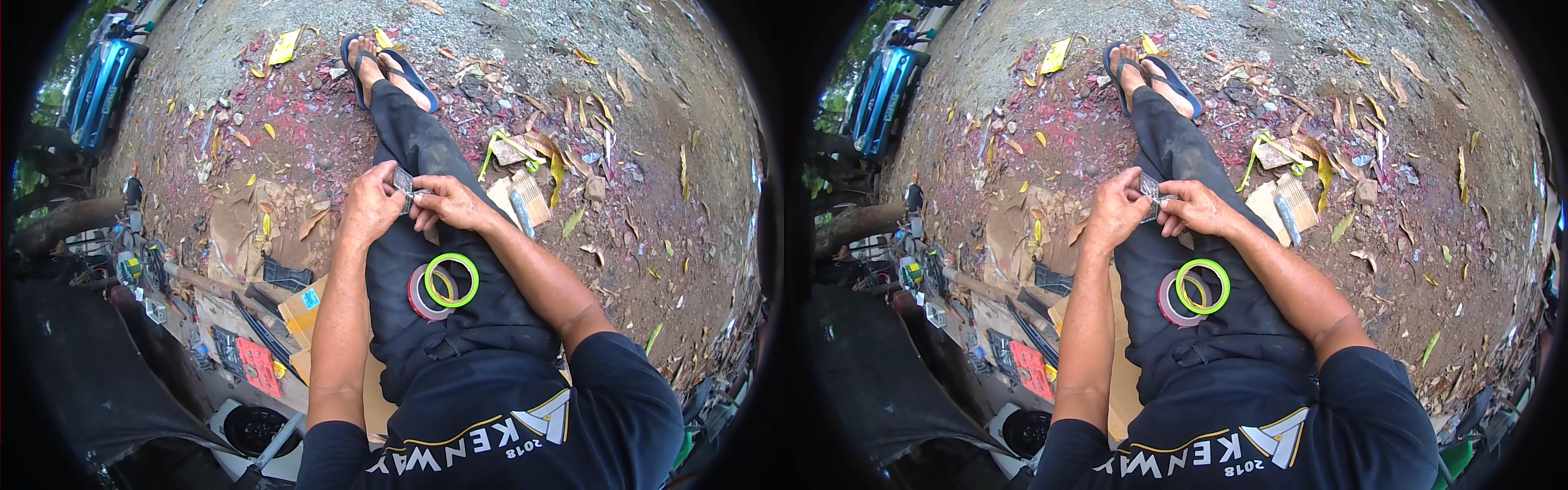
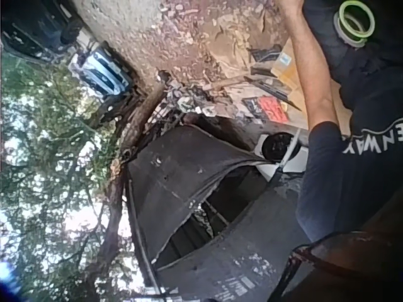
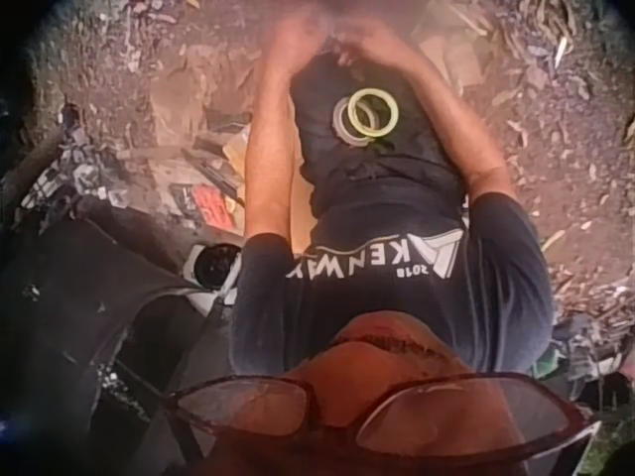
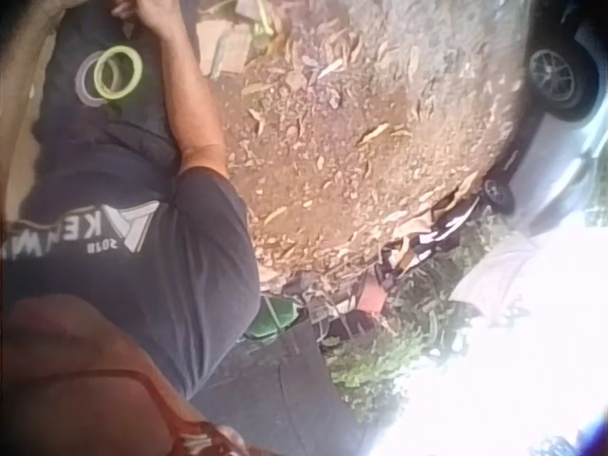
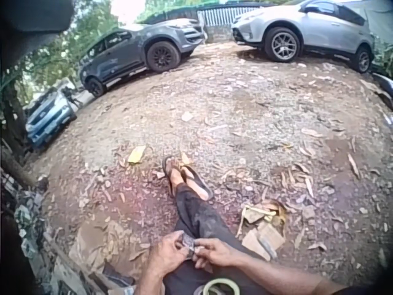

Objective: Repairing and preparing electronic wiring and components using electrical tape and tools while outdoors.

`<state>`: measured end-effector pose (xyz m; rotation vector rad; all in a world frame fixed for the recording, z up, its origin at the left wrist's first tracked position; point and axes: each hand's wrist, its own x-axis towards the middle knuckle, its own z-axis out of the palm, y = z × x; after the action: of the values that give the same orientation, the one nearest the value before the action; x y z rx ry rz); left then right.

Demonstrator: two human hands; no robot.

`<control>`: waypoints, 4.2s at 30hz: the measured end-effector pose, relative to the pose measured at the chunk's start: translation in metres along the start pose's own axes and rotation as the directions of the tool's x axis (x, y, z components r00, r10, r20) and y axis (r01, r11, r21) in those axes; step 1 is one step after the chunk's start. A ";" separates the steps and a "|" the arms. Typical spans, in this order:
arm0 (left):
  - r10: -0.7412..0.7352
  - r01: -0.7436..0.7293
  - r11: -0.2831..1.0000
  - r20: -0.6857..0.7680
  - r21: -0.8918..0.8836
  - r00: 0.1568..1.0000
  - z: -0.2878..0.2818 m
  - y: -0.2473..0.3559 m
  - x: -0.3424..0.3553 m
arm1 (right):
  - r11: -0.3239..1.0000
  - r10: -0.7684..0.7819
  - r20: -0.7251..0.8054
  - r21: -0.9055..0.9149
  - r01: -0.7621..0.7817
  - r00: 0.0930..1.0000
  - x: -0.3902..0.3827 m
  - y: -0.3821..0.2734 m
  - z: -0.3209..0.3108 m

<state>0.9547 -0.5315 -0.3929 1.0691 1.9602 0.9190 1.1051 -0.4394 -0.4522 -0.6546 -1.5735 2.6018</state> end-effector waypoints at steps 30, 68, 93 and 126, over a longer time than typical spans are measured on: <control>0.218 -0.214 0.918 0.027 0.332 0.976 -0.002 -0.004 0.001 | 1.000 0.021 -0.003 -0.004 -0.021 1.000 -0.002 0.001 0.001; 0.109 -0.112 0.986 -0.029 -0.122 0.994 -0.010 -0.031 0.005 | 0.999 0.014 0.005 -0.040 -0.014 1.000 -0.005 -0.001 0.003; -0.118 -0.033 0.190 -0.056 -0.981 0.991 0.012 -0.040 -0.012 | 0.982 -0.125 -0.137 0.124 0.142 0.983 -0.037 -0.014 -0.014; -0.187 0.034 0.270 -0.018 -0.962 0.982 0.014 -0.054 -0.007 | 0.399 0.014 -0.820 -0.520 -0.755 0.572 -0.088 0.152 -0.168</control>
<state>0.9486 -0.5564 -0.4434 0.0960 1.0623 1.7835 1.2754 -0.3940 -0.6192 -2.0855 -2.4391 1.0181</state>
